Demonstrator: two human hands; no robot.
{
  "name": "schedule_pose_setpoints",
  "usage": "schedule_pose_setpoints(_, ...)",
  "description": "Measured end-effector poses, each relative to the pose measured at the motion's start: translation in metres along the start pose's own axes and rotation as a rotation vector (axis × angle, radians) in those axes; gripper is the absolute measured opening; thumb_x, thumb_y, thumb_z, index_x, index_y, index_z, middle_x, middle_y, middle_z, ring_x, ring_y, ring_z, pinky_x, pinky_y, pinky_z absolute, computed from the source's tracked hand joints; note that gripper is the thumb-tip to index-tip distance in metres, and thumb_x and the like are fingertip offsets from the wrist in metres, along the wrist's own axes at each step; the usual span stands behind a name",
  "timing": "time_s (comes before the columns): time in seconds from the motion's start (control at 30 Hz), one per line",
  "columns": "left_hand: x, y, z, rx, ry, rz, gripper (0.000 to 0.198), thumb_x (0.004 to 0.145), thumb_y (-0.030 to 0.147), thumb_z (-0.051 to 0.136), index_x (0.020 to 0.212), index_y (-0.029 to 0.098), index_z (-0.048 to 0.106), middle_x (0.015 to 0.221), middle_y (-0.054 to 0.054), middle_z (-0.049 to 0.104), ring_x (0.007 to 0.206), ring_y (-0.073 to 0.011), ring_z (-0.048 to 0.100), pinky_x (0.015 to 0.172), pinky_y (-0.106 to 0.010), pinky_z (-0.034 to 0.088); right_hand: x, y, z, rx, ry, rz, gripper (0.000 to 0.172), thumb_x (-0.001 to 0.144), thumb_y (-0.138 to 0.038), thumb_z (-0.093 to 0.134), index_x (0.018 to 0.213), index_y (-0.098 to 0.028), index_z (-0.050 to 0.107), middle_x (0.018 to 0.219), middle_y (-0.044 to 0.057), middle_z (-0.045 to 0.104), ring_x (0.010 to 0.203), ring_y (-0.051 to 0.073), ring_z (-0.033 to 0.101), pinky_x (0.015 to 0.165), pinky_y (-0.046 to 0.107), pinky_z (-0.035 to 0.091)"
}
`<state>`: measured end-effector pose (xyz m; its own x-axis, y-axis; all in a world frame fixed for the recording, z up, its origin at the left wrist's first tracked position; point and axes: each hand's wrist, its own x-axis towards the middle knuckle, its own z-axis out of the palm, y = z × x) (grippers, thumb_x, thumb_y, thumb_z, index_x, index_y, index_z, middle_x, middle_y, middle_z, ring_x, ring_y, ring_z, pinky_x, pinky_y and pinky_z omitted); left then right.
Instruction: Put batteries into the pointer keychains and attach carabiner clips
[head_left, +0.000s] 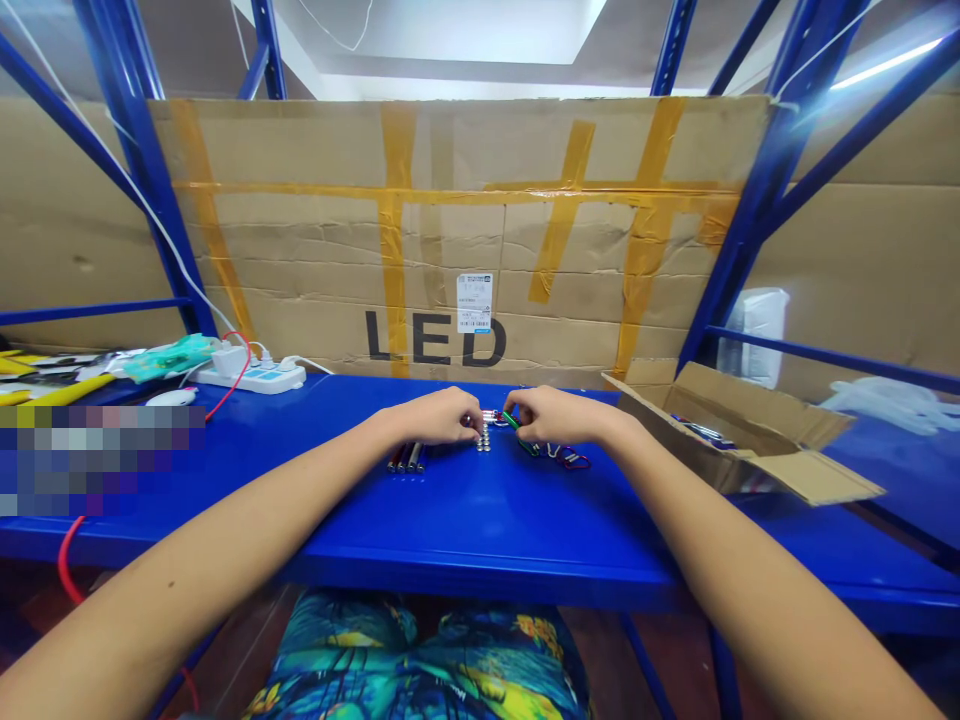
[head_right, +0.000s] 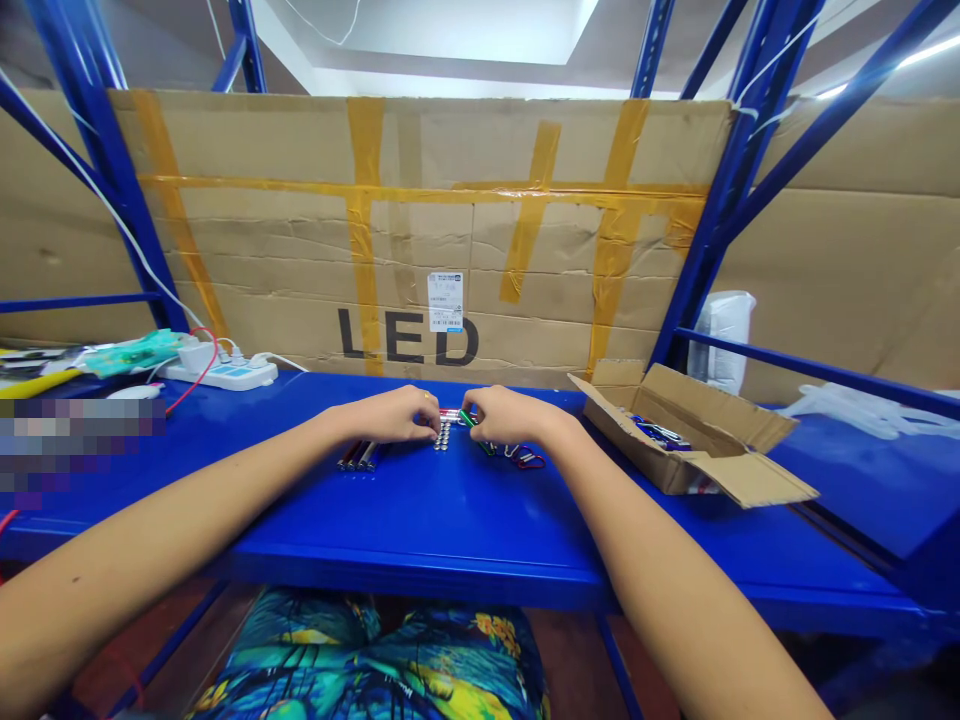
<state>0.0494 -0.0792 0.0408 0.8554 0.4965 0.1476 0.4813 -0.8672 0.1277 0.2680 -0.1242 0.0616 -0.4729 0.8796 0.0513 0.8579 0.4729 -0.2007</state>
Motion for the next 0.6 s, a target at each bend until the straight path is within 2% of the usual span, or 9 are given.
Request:
schedule_pose_setpoints(0.13,0.001,0.005,0.002,-0.031,0.005,0.054,0.016,0.082,0.018,0.059,0.089,0.017,0.075,0.094,-0.006,0.071,0.089,-0.0173,0.062,0.084,-0.028,0.044,-0.002,-0.003,0.000,-0.021,0.000,0.010,0.024,0.072,-0.015,0.062,0.096,-0.018,0.062,0.089,0.005,0.067,0.068,0.015,0.056,0.056,0.025,0.035)
schedule_pose_setpoints(0.27,0.002,0.008,0.003,-0.042,-0.010,0.051,0.016,0.082,0.016,0.059,0.085,0.017,0.075,0.093,-0.005,0.072,0.089,-0.0173,0.062,0.087,-0.029,0.044,-0.002,-0.002,0.000,-0.012,0.004,0.003,0.025,0.072,-0.015,0.063,0.096,-0.019,0.063,0.089,0.005,0.067,0.068,0.015,0.056,0.057,0.025,0.036)
schedule_pose_setpoints(0.6,-0.002,0.011,-0.002,-0.092,-0.103,-0.060,0.013,0.079,0.019,0.063,0.085,0.017,0.074,0.086,-0.004,0.073,0.079,-0.0154,0.063,0.077,-0.025,0.044,-0.004,-0.005,0.000,-0.018,-0.011,-0.016,0.025,0.072,-0.017,0.060,0.096,-0.019,0.063,0.087,0.005,0.067,0.068,0.016,0.055,0.057,0.026,0.035)
